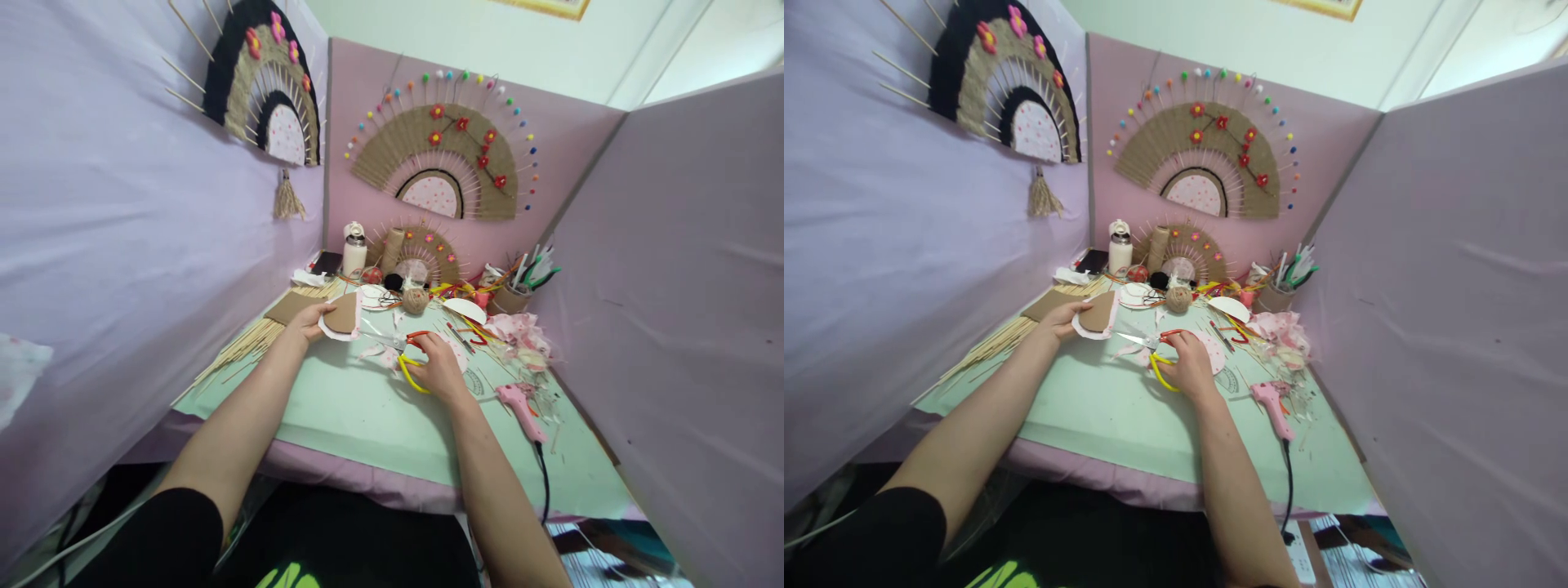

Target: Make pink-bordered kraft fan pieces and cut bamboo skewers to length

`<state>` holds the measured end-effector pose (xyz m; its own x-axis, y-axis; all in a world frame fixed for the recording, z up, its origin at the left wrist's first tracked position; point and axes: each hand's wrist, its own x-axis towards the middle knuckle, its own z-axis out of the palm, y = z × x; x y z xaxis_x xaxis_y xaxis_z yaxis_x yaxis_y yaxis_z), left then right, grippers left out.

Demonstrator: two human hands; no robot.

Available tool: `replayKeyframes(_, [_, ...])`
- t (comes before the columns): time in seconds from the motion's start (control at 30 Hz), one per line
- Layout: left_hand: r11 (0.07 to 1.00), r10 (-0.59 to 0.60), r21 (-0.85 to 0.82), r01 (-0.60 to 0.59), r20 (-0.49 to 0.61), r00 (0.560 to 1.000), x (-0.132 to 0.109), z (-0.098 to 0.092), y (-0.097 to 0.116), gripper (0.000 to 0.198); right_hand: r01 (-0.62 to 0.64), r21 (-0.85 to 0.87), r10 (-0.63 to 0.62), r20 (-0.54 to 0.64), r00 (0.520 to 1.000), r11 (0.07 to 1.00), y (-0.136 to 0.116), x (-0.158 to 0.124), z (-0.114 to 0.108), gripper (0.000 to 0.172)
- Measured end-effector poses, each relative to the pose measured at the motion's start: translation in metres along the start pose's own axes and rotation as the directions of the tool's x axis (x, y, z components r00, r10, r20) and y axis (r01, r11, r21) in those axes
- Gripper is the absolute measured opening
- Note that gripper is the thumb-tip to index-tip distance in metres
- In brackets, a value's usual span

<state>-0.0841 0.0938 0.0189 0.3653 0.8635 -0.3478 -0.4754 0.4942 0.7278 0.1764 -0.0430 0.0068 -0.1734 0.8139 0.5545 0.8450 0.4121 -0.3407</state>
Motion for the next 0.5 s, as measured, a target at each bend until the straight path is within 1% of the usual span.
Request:
replayKeyframes(0.13, [0.999, -0.011, -0.036, 0.011, 0.017, 1.0, 0.005, -0.005, 0.002, 0.054, 0.026, -0.055, -0.027, -0.008, 1.0, 0.998, 0.001, 0.0, 0.001, 0.033])
replayKeyframes(0.23, [0.998, -0.01, -0.056, 0.011, 0.006, 1.0, 0.008, -0.008, 0.003, 0.054, 0.032, -0.076, -0.033, -0.006, 0.999, 0.997, 0.002, -0.001, 0.0, 0.033])
replayKeyframes(0.5, [0.998, -0.029, -0.056, 0.03, 0.019, 0.999, 0.011, -0.012, 0.003, 0.05, 0.045, -0.109, -0.042, 0.023, 0.999, 0.993, -0.001, -0.001, 0.0, 0.03])
